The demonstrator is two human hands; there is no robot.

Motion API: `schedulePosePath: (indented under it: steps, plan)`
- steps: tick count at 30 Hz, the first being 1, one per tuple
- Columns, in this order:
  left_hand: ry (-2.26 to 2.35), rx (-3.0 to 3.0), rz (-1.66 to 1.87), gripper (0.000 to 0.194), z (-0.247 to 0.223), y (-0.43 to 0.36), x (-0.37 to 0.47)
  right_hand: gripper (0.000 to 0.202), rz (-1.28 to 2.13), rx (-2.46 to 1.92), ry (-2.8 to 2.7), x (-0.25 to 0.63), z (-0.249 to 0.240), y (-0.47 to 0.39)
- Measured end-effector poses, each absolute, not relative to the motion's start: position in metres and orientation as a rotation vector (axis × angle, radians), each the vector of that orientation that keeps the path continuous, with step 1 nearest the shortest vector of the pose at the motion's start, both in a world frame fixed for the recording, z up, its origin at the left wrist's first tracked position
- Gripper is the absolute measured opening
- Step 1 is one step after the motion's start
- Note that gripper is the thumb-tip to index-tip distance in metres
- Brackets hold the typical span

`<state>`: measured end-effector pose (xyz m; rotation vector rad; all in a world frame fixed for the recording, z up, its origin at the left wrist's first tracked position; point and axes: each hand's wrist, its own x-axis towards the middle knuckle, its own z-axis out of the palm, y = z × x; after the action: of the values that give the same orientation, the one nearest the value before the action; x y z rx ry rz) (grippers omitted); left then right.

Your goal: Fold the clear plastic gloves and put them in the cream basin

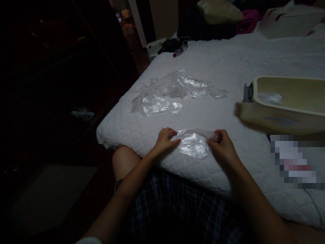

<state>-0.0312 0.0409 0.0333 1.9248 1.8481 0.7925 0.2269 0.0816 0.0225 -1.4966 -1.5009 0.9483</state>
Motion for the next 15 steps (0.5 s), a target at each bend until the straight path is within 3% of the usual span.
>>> schedulePosePath:
  steps: [6,15]
  plan:
    - [1.924,1.852,0.832,0.029,0.03,0.042,-0.022,0.053,1.1,-1.381,-1.408,0.227,0.03,0.08]
    - [1.896,1.774,0.899,0.005,0.032,0.041,-0.021,0.055,1.202,-1.342,-1.443,0.232,0.019,0.078]
